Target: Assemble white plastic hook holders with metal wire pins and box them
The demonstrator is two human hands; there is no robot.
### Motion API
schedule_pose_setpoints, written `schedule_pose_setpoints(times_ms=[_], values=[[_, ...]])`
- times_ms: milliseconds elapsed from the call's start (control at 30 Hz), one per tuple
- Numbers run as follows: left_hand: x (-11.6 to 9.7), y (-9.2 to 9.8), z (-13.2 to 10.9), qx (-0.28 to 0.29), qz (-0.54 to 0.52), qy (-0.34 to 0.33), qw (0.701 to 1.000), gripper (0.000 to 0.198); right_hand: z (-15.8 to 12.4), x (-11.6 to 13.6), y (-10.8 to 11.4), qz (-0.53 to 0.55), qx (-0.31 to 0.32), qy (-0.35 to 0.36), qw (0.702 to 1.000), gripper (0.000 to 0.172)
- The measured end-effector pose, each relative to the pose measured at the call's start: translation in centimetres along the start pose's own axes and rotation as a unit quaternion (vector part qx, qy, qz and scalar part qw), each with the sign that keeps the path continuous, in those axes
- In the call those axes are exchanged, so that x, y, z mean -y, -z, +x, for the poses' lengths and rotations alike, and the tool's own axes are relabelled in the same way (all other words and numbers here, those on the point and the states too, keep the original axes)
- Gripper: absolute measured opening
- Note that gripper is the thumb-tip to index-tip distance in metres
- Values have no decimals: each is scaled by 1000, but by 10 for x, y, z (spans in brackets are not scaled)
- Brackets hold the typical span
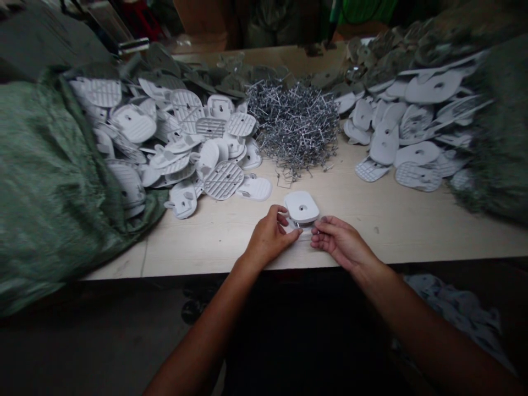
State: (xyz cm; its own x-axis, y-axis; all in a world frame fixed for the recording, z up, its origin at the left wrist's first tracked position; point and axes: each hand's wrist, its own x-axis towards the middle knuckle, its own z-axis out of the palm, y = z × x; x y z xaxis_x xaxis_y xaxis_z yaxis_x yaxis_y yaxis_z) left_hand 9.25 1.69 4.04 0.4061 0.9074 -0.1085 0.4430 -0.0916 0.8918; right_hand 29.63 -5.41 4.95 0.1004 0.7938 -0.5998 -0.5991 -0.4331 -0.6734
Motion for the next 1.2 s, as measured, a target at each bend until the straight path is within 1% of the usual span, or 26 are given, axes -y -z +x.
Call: schedule_pose_setpoints(times_ms=[100, 133, 167, 200, 267, 300, 367, 500, 600, 633, 767, 833, 900, 967, 1033, 1100, 1200], values=[[-4, 7, 6, -2, 32, -24, 999, 91, 5, 2, 3, 32, 21, -33, 999, 19], [-5, 9, 9, 6, 35, -41, 999, 96, 7, 2, 3, 42, 26, -40, 998, 18], [-4, 11, 11, 18, 35, -62, 997, 95, 8, 2, 4, 51, 30, -47, 997, 17], [-3, 13, 14, 33, 31, -85, 995, 87, 9, 2, 4, 61, 33, -50, 996, 17], [0, 14, 19, 62, 19, -118, 991, 62, 10, 1, 3, 79, 32, -50, 995, 17], [1, 15, 21, 72, 11, -125, 989, 52, 9, 0, 3, 86, 27, -44, 995, 18], [4, 16, 23, 81, -2, -126, 989, 43, 8, -2, 1, 93, 14, -22, 995, 21], [9, 16, 25, 93, -19, -138, 986, 46, 5, -2, -3, 66, -14, 45, 997, 25], [14, 13, 27, 93, -30, -151, 984, 50, 6, -1, -5, 36, -37, 85, 995, 35], [16, 11, 27, 82, -29, -150, 985, 49, 6, -1, -5, 24, -43, 92, 995, 38], [22, -2, 32, 2, -13, -144, 989, 44, 7, 0, 3, -45, -42, 109, 992, 47], [25, -7, 34, -12, -14, -152, 988, 43, 9, 2, 12, -100, -42, 138, 984, 50], [26, -9, 36, -7, -20, -156, 988, 43, 12, 6, 22, -169, -43, 179, 968, 52], [26, -9, 37, -4, -24, -156, 987, 42, 20, 12, 30, -236, -27, 210, 948, 52], [26, -10, 38, -6, -29, -156, 987, 39, 30, 19, 33, -275, 6, 216, 937, 52], [26, -11, 39, -14, -36, -152, 988, 35, 40, 27, 33, -280, 42, 203, 937, 51], [27, -14, 41, -13, -47, -143, 988, 35, 50, 38, 32, -260, 68, 188, 945, 49]])
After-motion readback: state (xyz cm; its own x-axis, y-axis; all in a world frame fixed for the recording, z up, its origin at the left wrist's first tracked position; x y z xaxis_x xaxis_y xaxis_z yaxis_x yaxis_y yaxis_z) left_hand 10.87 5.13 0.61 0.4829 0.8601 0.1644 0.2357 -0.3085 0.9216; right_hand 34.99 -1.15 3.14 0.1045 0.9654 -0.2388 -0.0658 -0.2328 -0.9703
